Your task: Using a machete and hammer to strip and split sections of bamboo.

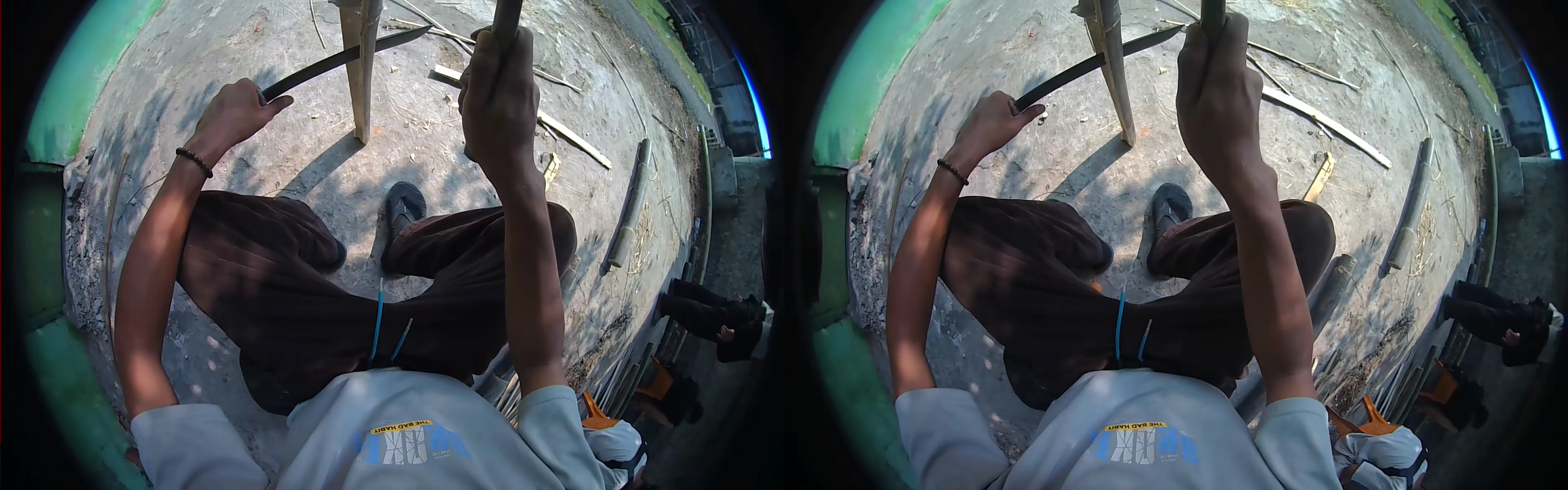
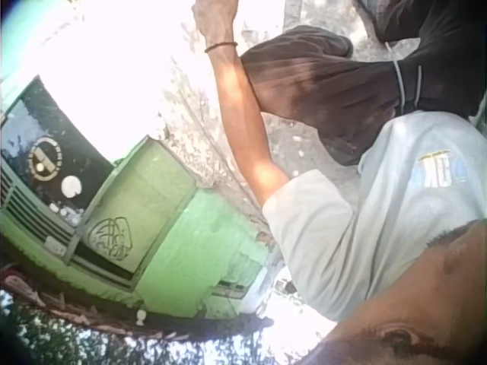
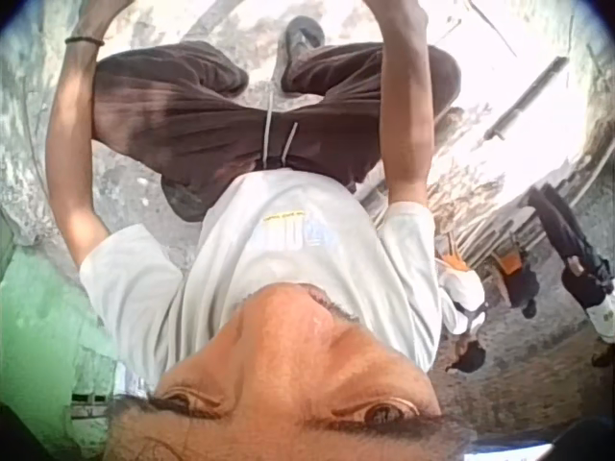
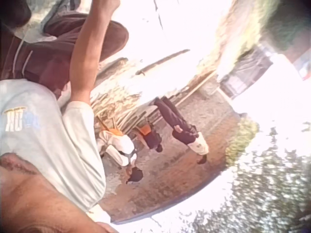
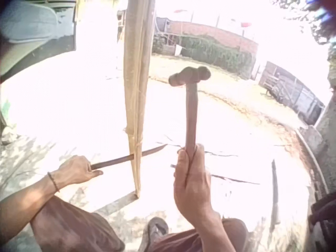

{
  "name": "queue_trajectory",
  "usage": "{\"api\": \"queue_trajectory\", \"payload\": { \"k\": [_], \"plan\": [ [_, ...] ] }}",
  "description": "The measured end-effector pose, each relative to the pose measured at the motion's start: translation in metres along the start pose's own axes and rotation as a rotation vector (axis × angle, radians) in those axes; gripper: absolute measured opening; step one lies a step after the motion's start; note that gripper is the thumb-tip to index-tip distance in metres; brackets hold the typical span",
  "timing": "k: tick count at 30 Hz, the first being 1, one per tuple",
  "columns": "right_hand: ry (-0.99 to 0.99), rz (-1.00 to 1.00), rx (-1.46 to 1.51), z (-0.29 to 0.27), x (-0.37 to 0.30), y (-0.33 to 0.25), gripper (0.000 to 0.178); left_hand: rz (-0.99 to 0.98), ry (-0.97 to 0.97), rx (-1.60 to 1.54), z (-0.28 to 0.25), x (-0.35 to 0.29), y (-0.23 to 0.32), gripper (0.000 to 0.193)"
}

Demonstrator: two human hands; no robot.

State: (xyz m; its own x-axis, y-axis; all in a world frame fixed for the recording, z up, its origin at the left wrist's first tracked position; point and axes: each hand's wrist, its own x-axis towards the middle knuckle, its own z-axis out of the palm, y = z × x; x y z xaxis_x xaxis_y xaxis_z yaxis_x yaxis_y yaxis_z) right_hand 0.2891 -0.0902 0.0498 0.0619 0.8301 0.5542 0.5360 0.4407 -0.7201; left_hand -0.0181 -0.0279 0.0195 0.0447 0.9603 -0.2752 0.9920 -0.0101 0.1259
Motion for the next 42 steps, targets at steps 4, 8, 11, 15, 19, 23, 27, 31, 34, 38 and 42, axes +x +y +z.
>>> {"api": "queue_trajectory", "payload": {
  "k": [4,8,11,15,19,23,27,31,34,38,42],
  "plan": [
    [-0.432,0.244,-0.196,0.033,-0.042,0.064,0.021,0.034,-0.027,0.026,0.008,0.006,0.009,0.067],
    [-0.369,0.444,-0.053,0.003,-0.010,0.014,0.038,0.038,0.029,0.019,0.014,-0.001,-0.002,0.065],
    [-0.122,0.309,0.178,-0.010,0.014,-0.024,0.030,0.040,0.026,0.030,0.019,0.000,-0.004,0.062],
    [-0.040,0.001,-0.068,0.029,-0.010,0.024,0.020,0.024,0.028,0.000,0.022,-0.006,-0.003,0.058],
    [-0.472,0.325,-0.286,0.045,-0.043,0.080,0.034,0.069,0.078,0.004,0.036,-0.003,0.004,0.050],
    [-0.379,0.346,-0.189,0.019,-0.021,0.023,0.040,0.056,0.038,-0.032,0.032,-0.014,0.002,0.046],
    [-0.098,0.293,0.041,0.009,-0.023,0.016,0.035,0.041,0.033,-0.028,0.029,-0.012,0.005,0.047],
    [-0.455,0.236,-0.467,0.022,-0.047,0.088,0.040,0.043,0.076,0.010,0.041,-0.001,-0.001,0.051],
    [-0.519,0.464,-0.226,0.001,-0.022,0.076,0.045,0.126,0.239,-0.044,0.058,0.004,-0.011,0.062],
    [-0.242,0.298,0.136,-0.029,0.016,0.008,0.040,0.133,0.135,0.008,0.046,0.001,-0.011,0.065],
    [0.097,0.084,0.043,0.014,-0.001,0.019,0.037,0.124,0.133,0.003,0.046,0.003,-0.002,0.064]
  ]
}}
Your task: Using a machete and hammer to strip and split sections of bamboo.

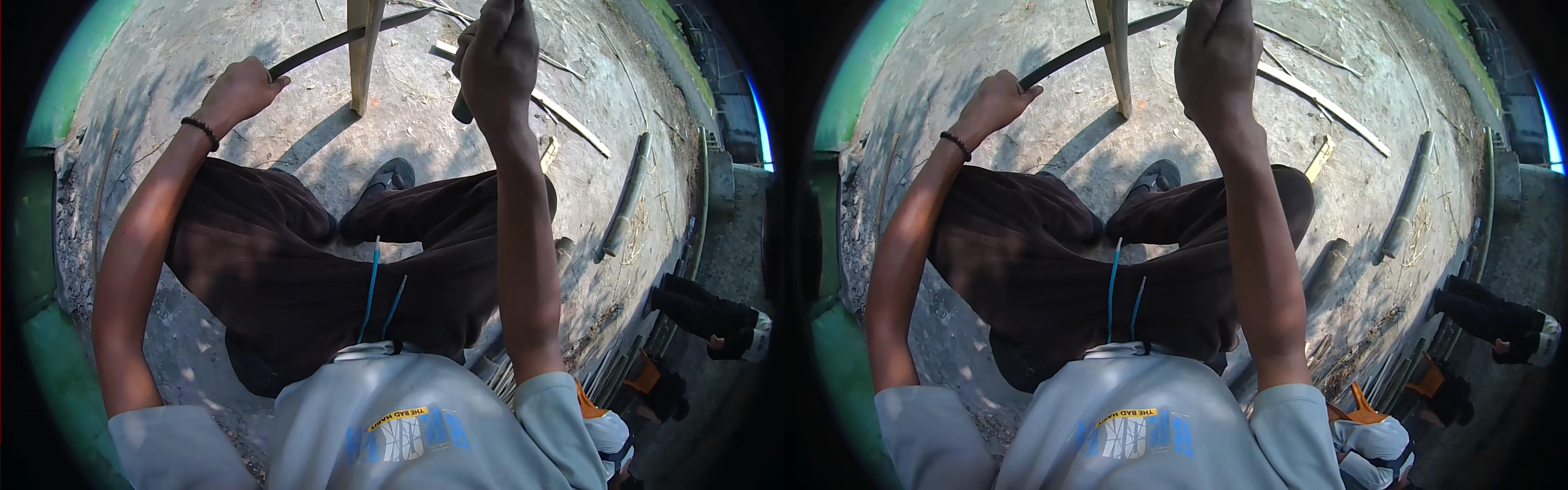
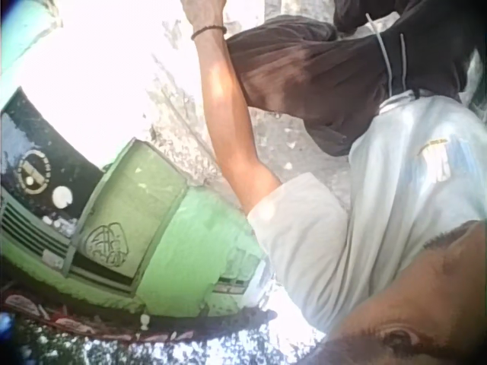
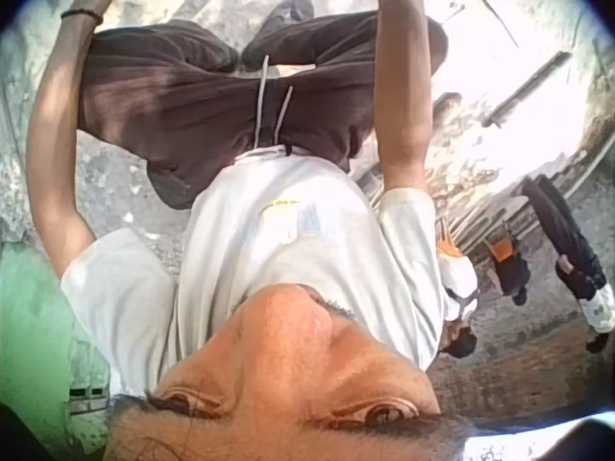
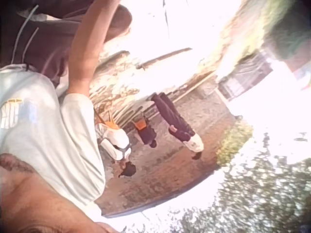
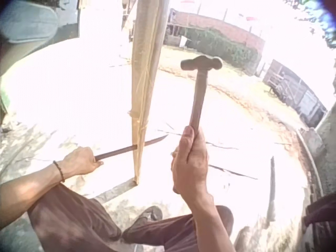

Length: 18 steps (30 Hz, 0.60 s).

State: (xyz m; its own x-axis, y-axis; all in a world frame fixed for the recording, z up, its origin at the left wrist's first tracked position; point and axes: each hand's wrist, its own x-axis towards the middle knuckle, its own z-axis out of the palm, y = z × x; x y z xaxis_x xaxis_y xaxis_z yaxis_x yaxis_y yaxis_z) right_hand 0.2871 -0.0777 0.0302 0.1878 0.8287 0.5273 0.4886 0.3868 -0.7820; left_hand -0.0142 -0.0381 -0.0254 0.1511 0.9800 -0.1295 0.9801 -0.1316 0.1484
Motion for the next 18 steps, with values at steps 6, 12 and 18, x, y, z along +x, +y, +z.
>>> {"api": "queue_trajectory", "payload": {
  "k": [6,12,18],
  "plan": [
    [-0.621,0.736,0.039,0.003,-0.039,0.048,0.043,-0.008,0.024,-0.038,0.023,0.002,0.005,0.062],
    [-0.331,0.542,0.334,-0.078,0.022,-0.042,0.030,-0.033,-0.051,0.090,0.005,-0.002,-0.009,0.059],
    [-0.028,0.438,0.015,-0.171,-0.042,0.029,0.034,-0.044,-0.068,0.026,0.013,0.004,-0.019,0.060]
  ]
}}
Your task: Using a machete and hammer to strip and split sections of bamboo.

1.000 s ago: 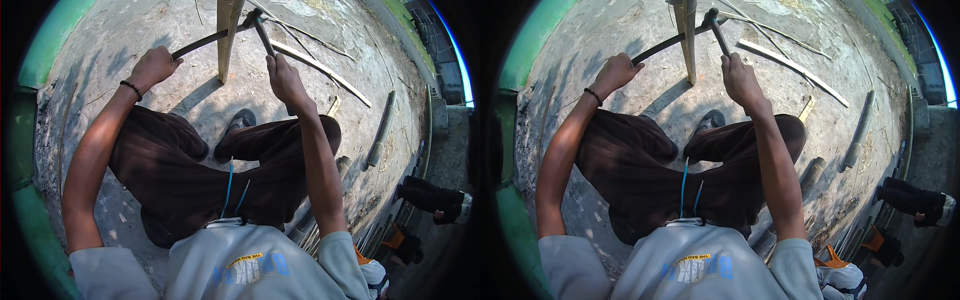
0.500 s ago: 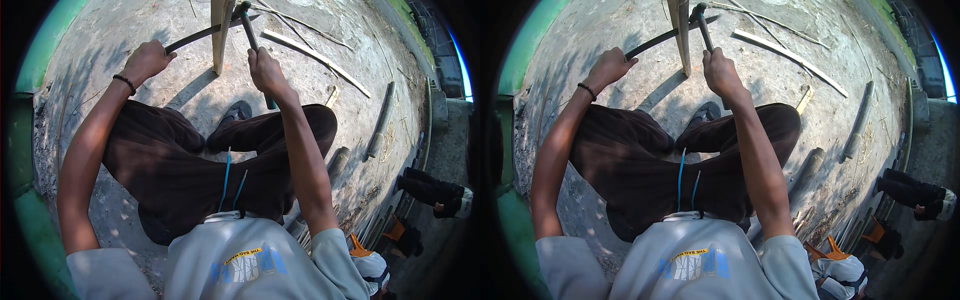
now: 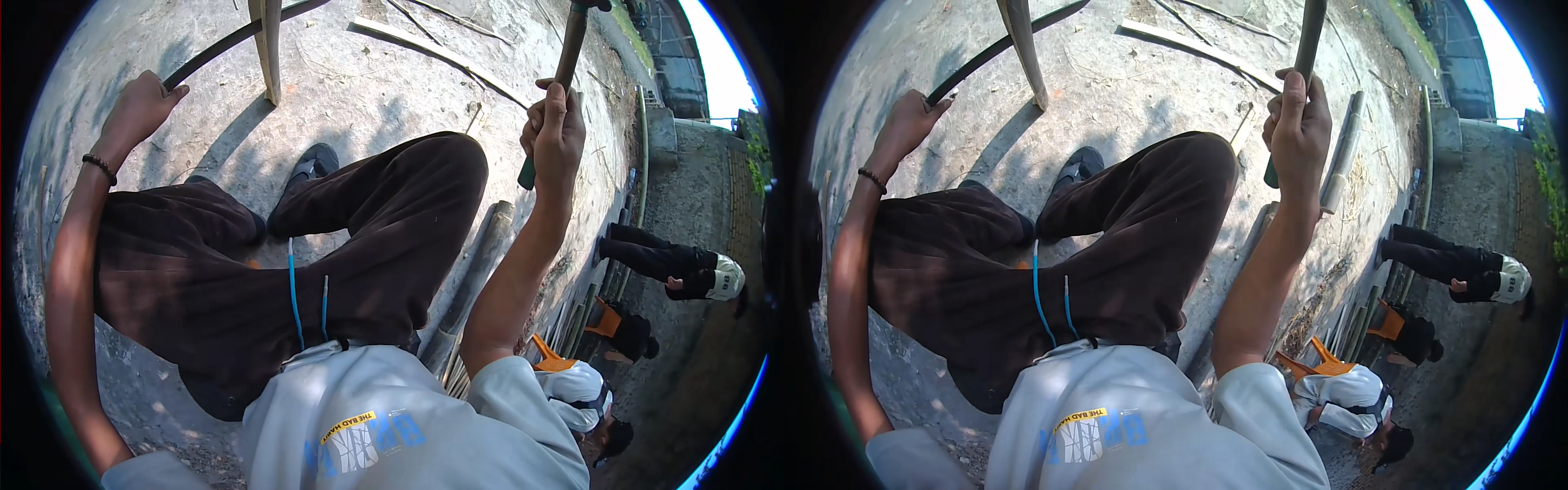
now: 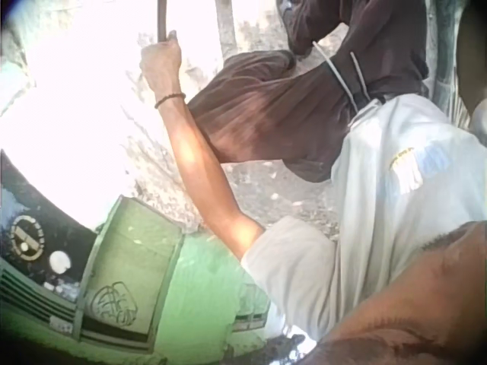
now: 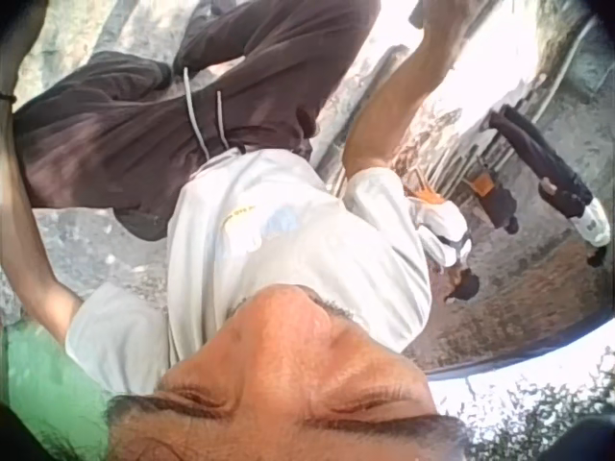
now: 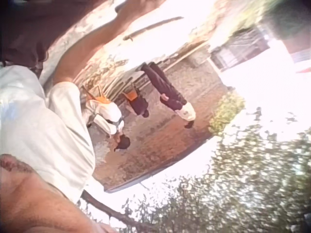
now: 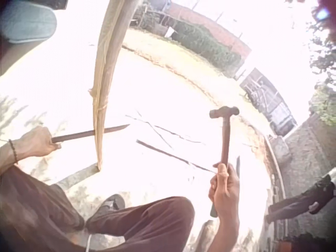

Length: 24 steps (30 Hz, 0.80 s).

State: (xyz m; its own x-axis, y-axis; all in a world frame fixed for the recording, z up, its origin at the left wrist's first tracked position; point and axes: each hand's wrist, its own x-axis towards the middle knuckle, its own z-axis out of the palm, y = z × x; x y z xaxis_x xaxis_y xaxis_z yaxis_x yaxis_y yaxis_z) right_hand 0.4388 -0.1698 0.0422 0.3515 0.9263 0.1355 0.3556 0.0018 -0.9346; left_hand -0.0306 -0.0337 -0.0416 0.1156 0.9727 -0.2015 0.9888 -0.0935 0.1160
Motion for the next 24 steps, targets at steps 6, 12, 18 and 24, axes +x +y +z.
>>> {"api": "queue_trajectory", "payload": {
  "k": [6,12,18,24],
  "plan": [
    [0.216,0.185,-0.529,-0.031,-0.139,0.215,0.044,0.029,0.073,-0.081,0.000,-0.004,0.010,0.060],
    [0.003,0.675,-0.334,0.021,-0.251,0.339,0.051,0.004,0.024,0.013,-0.002,-0.004,-0.005,0.061],
    [0.303,0.626,0.493,-0.032,-0.076,0.318,0.058,0.076,0.066,-0.016,0.004,0.015,0.013,0.061],
    [0.411,-0.073,1.044,-0.082,0.079,0.118,0.041,-0.010,-0.002,-0.020,-0.008,0.003,0.015,0.058]
  ]
}}
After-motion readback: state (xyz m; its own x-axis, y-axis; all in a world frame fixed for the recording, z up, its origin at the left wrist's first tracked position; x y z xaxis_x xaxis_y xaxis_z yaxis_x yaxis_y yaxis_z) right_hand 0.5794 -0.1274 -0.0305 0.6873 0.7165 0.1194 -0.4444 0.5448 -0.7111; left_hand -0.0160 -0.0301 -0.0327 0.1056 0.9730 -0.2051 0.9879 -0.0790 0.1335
